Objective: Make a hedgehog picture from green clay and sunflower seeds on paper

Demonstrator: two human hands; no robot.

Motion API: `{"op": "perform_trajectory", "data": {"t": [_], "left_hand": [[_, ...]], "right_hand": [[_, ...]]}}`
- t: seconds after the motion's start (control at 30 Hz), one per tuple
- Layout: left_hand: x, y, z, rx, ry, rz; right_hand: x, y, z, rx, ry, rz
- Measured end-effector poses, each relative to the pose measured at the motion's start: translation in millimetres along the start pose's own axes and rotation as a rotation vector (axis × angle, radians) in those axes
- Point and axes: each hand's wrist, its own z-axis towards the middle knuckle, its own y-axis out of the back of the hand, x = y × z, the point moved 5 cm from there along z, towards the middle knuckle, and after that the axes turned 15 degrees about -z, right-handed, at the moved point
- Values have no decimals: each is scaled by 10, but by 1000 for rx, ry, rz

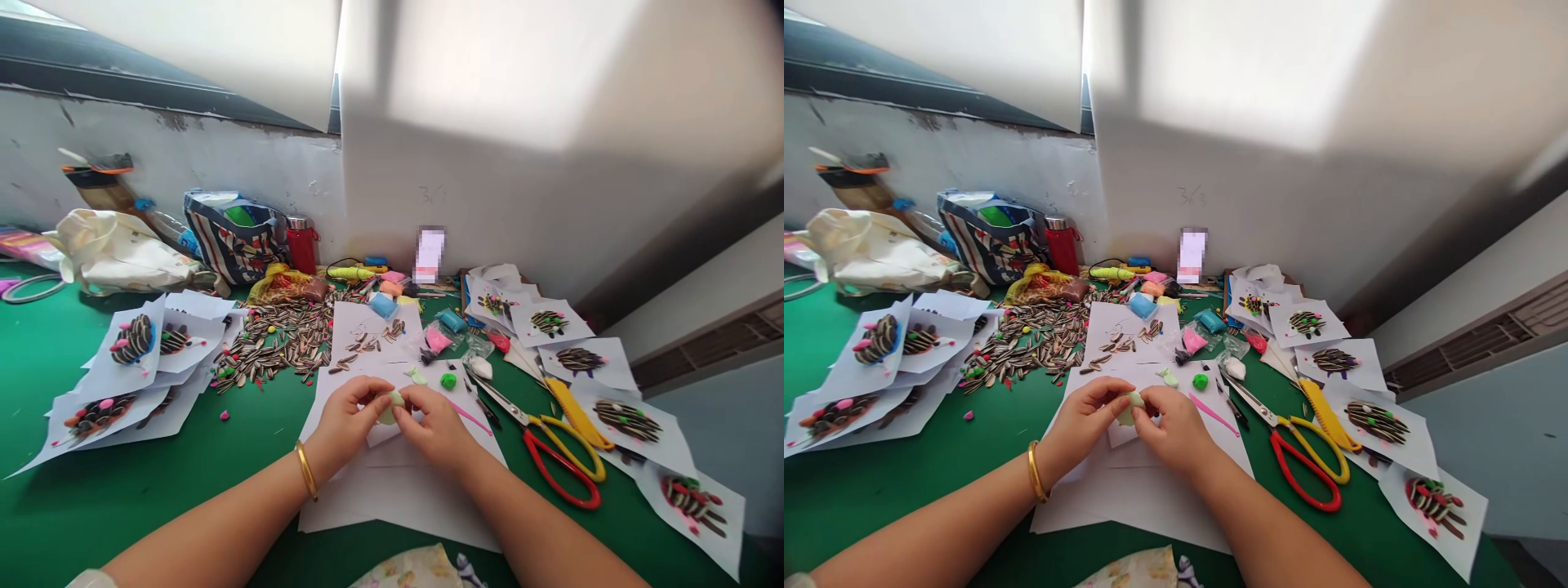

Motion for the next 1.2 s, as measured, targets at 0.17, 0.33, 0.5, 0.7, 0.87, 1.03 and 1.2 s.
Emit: {"op": "perform_trajectory", "data": {"t": [0.17, 0.33, 0.5, 0.7, 0.87, 1.03, 1.2], "left_hand": [[56, -28, 13, -9, 91, -153], [112, -49, 17, 31, 188, -235], [111, -32, 12, 27, 213, -211], [91, -50, 6, 24, 210, -217], [97, -47, 9, 0, 214, -239], [122, -44, 7, 2, 251, -350], [115, -26, 9, -25, 246, -287]], "right_hand": [[-103, 36, -34, -147, -82, 187], [-72, 34, -53, -166, -12, 176], [-31, 37, -39, -137, 32, 146], [5, 57, -33, -123, 104, 134], [-23, 65, -36, -128, 97, 163], [-88, 44, -37, -119, -13, 178], [-19, 62, -27, -108, -13, 203]]}}
